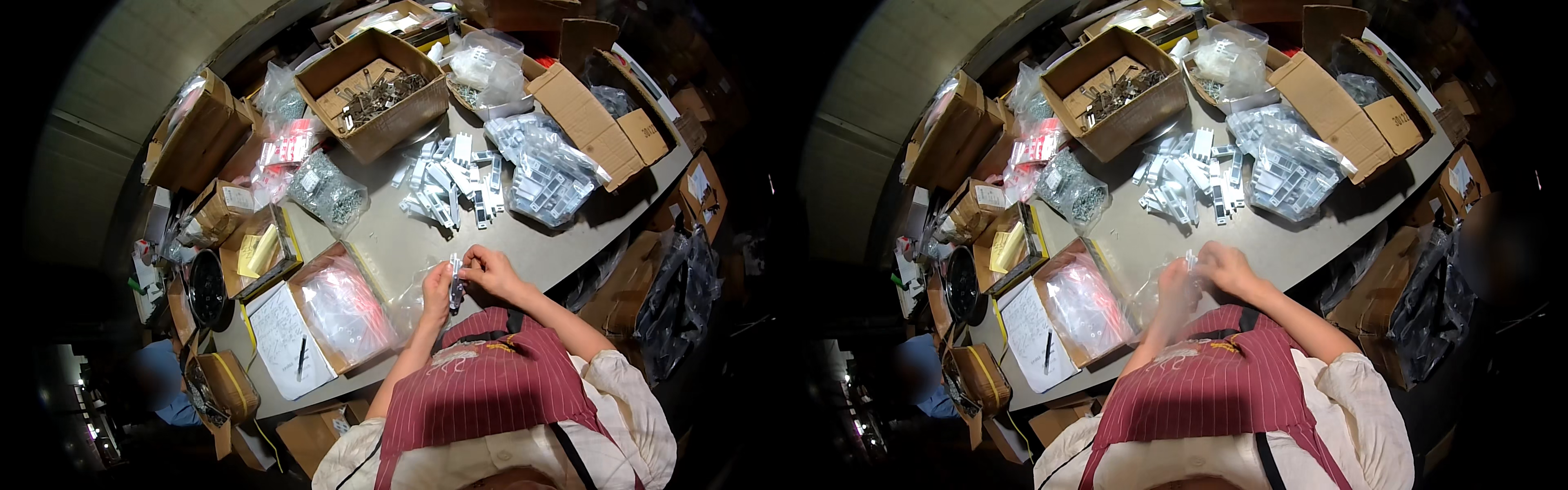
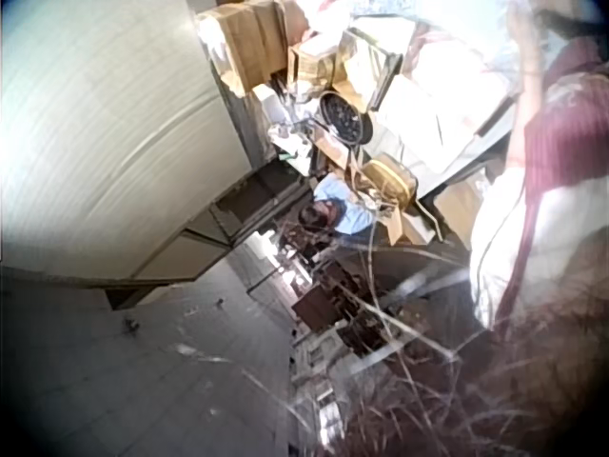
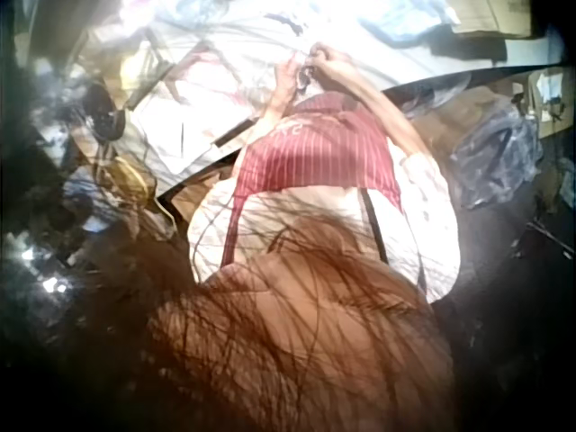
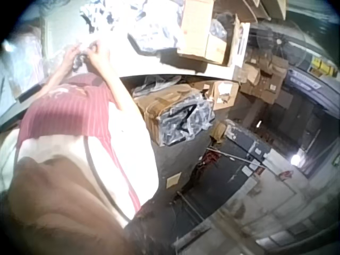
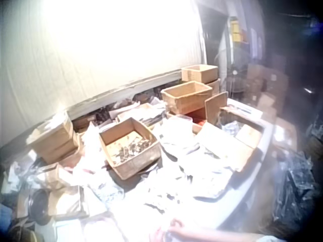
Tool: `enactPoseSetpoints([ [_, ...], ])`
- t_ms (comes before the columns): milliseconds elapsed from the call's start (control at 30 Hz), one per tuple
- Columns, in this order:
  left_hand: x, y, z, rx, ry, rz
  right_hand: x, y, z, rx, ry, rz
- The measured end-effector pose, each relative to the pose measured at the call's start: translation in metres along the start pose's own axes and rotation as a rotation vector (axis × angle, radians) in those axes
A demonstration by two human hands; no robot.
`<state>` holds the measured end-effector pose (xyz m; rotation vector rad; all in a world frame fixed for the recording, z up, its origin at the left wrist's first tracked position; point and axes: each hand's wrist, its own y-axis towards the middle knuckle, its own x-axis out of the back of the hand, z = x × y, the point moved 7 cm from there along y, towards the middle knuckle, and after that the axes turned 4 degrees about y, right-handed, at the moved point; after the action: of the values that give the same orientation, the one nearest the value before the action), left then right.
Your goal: The person repeatedly picks small white rectangular components from a pile on the table and places them into clear plastic bags. The filled bags are set aside on the table as the task progresses.
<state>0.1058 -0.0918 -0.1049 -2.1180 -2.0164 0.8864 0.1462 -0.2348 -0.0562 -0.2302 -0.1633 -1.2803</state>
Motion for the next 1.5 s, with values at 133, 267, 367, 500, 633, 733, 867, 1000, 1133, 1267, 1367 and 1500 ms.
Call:
enactPoseSetpoints([
  [133,0.008,0.007,0.008,-0.062,-0.015,-0.063,-0.005,-0.005,0.018,0.167,-0.057,-0.048],
  [267,0.009,0.008,0.007,-0.090,-0.024,-0.098,-0.006,-0.007,0.029,0.259,-0.093,-0.057],
  [367,0.008,0.007,0.006,-0.095,-0.035,-0.092,-0.009,-0.004,0.013,0.086,0.090,0.004],
  [500,-0.003,0.002,-0.010,-0.049,-0.120,-0.065,0.002,-0.002,-0.014,-0.092,0.491,0.047],
  [633,-0.001,0.003,-0.006,-0.023,-0.039,-0.082,0.019,-0.004,-0.027,-0.145,0.507,-0.057],
  [733,-0.008,0.005,-0.009,-0.062,-0.102,-0.098,0.041,0.001,-0.029,-0.032,0.008,-0.281],
  [867,-0.001,0.006,-0.009,-0.104,0.041,-0.121,0.013,-0.004,0.001,0.023,-0.122,-0.052],
  [1000,0.020,0.027,0.016,-0.404,0.430,-0.237,-0.015,-0.009,-0.014,-0.019,-0.229,0.135],
  [1133,-0.003,0.005,-0.004,-0.037,0.310,-0.167,-0.015,-0.007,-0.024,-0.169,0.091,0.223],
  [1267,0.001,0.015,0.004,-0.165,0.381,-0.151,-0.025,-0.008,-0.049,-0.303,0.454,0.201],
  [1367,0.006,0.019,0.008,-0.239,0.450,-0.158,-0.026,-0.009,-0.045,-0.350,0.512,0.205],
  [1500,0.006,0.019,0.013,-0.202,0.292,-0.130,-0.028,-0.012,-0.032,-0.430,0.625,0.235],
])
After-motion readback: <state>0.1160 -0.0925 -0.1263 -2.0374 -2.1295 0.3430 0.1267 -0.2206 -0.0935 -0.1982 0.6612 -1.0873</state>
